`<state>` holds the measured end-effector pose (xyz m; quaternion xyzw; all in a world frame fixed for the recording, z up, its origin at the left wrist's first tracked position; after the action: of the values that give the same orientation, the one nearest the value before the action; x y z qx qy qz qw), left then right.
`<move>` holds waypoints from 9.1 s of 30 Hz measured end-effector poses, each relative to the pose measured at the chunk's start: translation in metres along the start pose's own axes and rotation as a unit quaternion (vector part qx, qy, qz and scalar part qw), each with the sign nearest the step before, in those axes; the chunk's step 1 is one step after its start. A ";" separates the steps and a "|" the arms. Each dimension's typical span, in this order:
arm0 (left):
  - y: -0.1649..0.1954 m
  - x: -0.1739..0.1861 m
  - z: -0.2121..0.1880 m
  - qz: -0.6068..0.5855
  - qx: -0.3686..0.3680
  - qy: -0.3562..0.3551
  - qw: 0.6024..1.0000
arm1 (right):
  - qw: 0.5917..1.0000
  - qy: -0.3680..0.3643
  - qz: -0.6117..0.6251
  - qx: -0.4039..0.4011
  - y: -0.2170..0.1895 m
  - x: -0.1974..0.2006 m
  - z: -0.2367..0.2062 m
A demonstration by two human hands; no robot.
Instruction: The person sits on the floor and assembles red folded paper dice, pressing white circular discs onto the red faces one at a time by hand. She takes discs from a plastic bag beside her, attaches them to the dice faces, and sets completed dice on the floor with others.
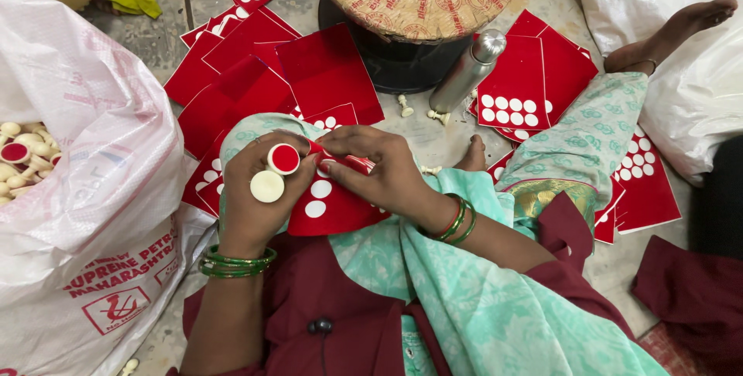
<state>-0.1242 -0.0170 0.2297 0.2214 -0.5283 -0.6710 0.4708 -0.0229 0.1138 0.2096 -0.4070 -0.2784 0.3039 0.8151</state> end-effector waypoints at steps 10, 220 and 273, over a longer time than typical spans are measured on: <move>-0.004 -0.005 -0.001 -0.021 0.054 -0.013 0.998 | 0.962 -0.034 0.179 -0.203 0.038 -0.004 -0.002; -0.209 -0.066 0.028 -0.087 0.239 0.029 0.967 | 0.818 0.257 -0.514 -0.023 0.268 0.198 0.235; -0.086 -0.063 -0.040 -0.221 0.220 0.002 0.950 | 0.986 0.053 -0.102 0.117 -0.029 0.028 -0.014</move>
<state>-0.0976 0.0175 0.1240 0.4321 -0.5992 -0.6254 0.2513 0.0129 0.1131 0.2319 -0.2939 -0.2370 0.2276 0.8976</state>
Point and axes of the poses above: each hand's wrist, its own z-axis towards the middle knuckle, its own x-axis out of the back of the hand, y = z × x, the point moved 9 cm from there along z, towards the middle knuckle, and after that the axes turned 15 degrees about y, right-handed, at the moved point
